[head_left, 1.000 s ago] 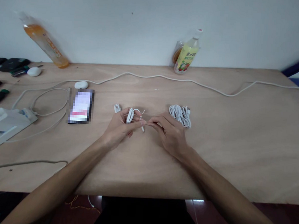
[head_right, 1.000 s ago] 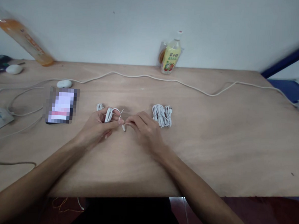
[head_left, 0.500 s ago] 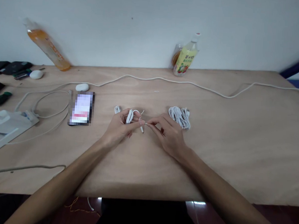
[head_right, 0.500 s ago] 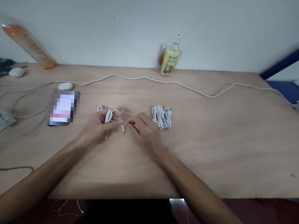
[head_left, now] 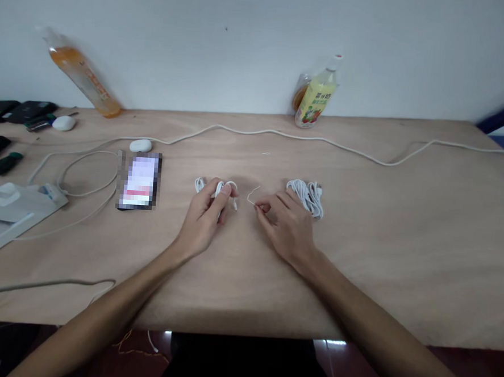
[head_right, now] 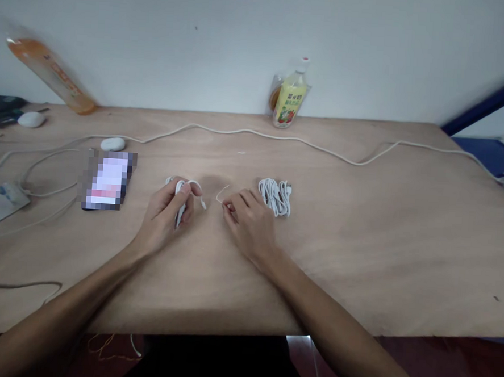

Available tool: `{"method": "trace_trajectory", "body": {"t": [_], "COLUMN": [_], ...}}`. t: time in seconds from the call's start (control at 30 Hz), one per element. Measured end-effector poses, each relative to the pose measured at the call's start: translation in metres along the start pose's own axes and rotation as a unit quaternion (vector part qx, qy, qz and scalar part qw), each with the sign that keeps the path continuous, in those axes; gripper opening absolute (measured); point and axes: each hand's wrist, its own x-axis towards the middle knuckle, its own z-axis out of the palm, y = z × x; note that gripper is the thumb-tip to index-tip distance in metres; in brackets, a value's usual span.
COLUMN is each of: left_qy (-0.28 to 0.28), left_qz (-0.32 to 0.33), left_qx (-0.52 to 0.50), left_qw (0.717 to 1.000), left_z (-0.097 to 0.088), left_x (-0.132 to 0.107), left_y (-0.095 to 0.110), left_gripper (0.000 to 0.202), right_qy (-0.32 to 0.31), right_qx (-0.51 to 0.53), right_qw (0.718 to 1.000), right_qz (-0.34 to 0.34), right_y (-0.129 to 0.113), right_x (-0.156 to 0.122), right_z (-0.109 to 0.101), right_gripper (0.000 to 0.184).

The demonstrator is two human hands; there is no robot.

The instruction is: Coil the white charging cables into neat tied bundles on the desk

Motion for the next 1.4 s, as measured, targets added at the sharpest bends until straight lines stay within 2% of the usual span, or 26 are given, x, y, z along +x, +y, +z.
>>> {"method": "trace_trajectory", "body": {"t": [0.17, 0.33, 0.57, 0.77, 0.97, 1.1, 1.17, 1.23, 1.3, 1.4], "left_qy": [-0.003, -0.038, -0.018, -0.054, -0.061, -0.056, -0.039, -0.029, -0.032, -0.045], "left_qz": [0.023, 0.005, -0.054, -0.117, -0.169, -0.155, -0.134, -0.118, -0.104, -0.087], "left_qx": [-0.02, -0.063, -0.141, -0.212, -0.277, -0.266, -0.258, -0.248, -0.238, -0.232], "left_qw": [1.0, 0.997, 0.988, 0.969, 0.944, 0.95, 0.956, 0.961, 0.965, 0.968], "left_z": [0.003, 0.005, 0.006, 0.006, 0.008, 0.009, 0.01, 0.011, 0.014, 0.018], "left_x": [-0.003, -0.001, 0.001, 0.001, 0.0, -0.001, -0.002, -0.004, -0.006, -0.009], "left_y": [0.003, 0.004, -0.002, 0.001, 0.001, 0.001, 0.002, 0.004, 0.005, 0.004], "left_gripper": [0.045, 0.05, 0.051, 0.048, 0.036, 0.033, 0.037, 0.044, 0.05, 0.053], "right_qy": [-0.03, -0.037, 0.001, 0.01, -0.017, -0.063, -0.09, -0.12, -0.15, -0.173], "right_qx": [-0.045, -0.045, -0.024, -0.003, 0.048, 0.131, 0.195, 0.276, 0.377, 0.502], "right_qw": [0.999, 0.998, 0.999, 0.998, 0.998, 0.988, 0.974, 0.948, 0.903, 0.819], "right_qz": [0.005, 0.023, 0.04, 0.059, 0.045, 0.047, 0.065, 0.1, 0.142, 0.215], "right_y": [0.002, 0.001, -0.002, -0.001, -0.006, -0.011, -0.016, -0.021, -0.027, -0.033], "right_x": [-0.005, -0.006, -0.003, -0.002, -0.001, -0.002, -0.001, 0.001, 0.002, 0.004], "right_z": [0.005, 0.006, 0.005, 0.003, -0.001, -0.005, -0.008, -0.011, -0.013, -0.011], "right_gripper": [0.014, 0.014, 0.013, 0.016, 0.018, 0.019, 0.019, 0.021, 0.022, 0.024]}}
